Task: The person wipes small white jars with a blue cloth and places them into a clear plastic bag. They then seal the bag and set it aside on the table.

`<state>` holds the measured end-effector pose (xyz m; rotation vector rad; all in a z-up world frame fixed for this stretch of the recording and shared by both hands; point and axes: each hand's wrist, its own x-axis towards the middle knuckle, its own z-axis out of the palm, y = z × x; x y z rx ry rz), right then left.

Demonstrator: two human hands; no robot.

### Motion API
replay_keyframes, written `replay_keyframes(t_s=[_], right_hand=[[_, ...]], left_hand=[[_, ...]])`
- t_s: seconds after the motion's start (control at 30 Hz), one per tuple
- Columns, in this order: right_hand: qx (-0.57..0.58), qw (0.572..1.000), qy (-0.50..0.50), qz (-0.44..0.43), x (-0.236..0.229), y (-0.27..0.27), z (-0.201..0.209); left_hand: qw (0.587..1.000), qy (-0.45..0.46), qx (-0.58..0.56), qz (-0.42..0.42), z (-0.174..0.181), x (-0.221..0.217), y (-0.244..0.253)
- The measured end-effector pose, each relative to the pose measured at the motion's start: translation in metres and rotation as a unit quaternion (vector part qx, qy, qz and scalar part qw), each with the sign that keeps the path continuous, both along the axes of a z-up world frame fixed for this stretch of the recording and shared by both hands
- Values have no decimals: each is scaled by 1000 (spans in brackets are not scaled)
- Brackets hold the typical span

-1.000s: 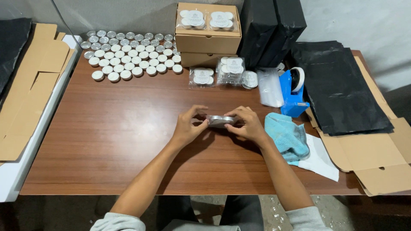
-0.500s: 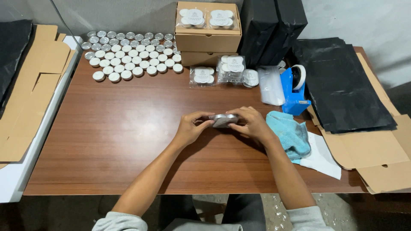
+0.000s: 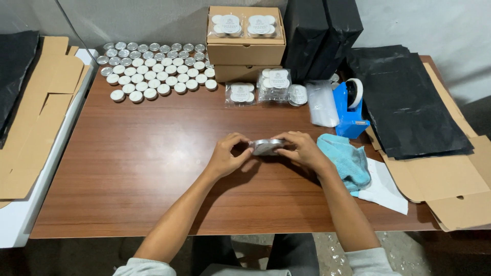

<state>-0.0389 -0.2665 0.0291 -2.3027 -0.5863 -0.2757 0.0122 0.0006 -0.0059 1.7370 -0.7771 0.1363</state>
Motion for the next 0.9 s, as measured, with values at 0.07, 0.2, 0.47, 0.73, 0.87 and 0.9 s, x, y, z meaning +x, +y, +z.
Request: replay_keyframes(t_s=[0.07,0.2,0.47,0.73,0.87,0.9], right_hand=[[-10,1000,3,-3,-2,0,4],[-28,999,17,-11,-7,-2,5],[33,942,-145,-301,-22,-72,11],[19,853,123,-506,-17,-178,22],[101,854,189,-473,-11,-167,38],[119,850,216,-466,-10,-165,38]], left_hand=[[1000,22,3,-5,0,-3,1],[998,37,37,-19,21,-7,0],[998,-62,9,-31,-5,0,-2],[996,-78,8,-36,-13,3,-3],[996,-91,9,-25,-14,1,-4],[996,-90,11,-22,-13,-1,-3]])
